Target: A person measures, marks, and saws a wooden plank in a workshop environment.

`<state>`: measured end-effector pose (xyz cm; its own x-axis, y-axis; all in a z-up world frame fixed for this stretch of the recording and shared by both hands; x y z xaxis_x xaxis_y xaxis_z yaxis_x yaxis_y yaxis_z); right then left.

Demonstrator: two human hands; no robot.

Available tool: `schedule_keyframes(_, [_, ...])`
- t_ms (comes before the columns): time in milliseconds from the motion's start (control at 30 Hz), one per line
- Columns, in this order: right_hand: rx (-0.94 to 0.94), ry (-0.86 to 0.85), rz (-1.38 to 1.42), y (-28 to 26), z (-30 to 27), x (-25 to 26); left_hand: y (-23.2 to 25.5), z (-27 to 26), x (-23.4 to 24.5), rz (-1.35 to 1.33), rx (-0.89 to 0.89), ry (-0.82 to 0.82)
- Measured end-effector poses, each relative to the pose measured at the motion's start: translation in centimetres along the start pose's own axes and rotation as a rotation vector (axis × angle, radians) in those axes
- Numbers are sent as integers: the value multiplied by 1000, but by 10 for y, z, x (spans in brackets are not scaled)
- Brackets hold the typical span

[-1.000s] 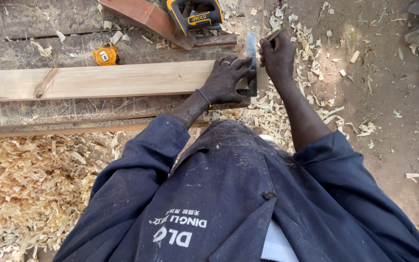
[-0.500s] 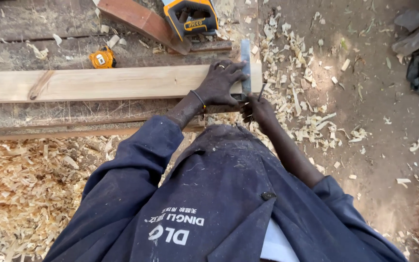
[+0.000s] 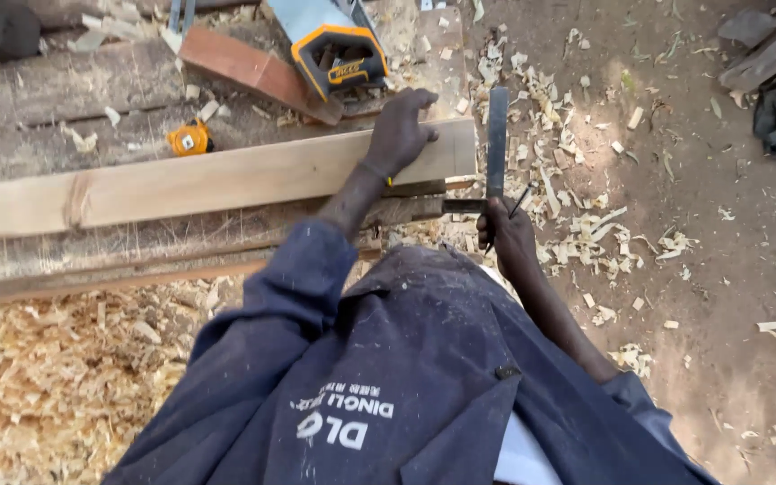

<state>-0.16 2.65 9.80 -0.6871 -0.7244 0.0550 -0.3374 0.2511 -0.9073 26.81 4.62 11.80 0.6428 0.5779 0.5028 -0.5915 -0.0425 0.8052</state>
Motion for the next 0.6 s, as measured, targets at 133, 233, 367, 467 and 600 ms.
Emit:
schedule_keyframes(133, [23,21,19,-6,3,7,51,-24,8,127,-21,81])
schedule_keyframes(233, [56,-57,7,-27,12,-5,72,-27,19,275,-97,157])
schedule_keyframes(367, [20,-122,-109,-43,33,-24,69,-14,24,311,-29,85])
schedule_keyframes(467, [-31,-169,-159,-60,58,-44,34,-10,19,325,29,33])
schedule_keyframes(600, [-81,-234,-188,-59,92,-67,49,-7,26,-3,93,-162])
Point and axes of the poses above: each hand's wrist, its own z-axis towards the middle knuckle, its own x-axis out of the back of the hand, y = z × x, the point moved 9 cm from there along z, towards the middle knuckle, and after that the axes turned 8 degrees about -z, right-handed, at the moved point
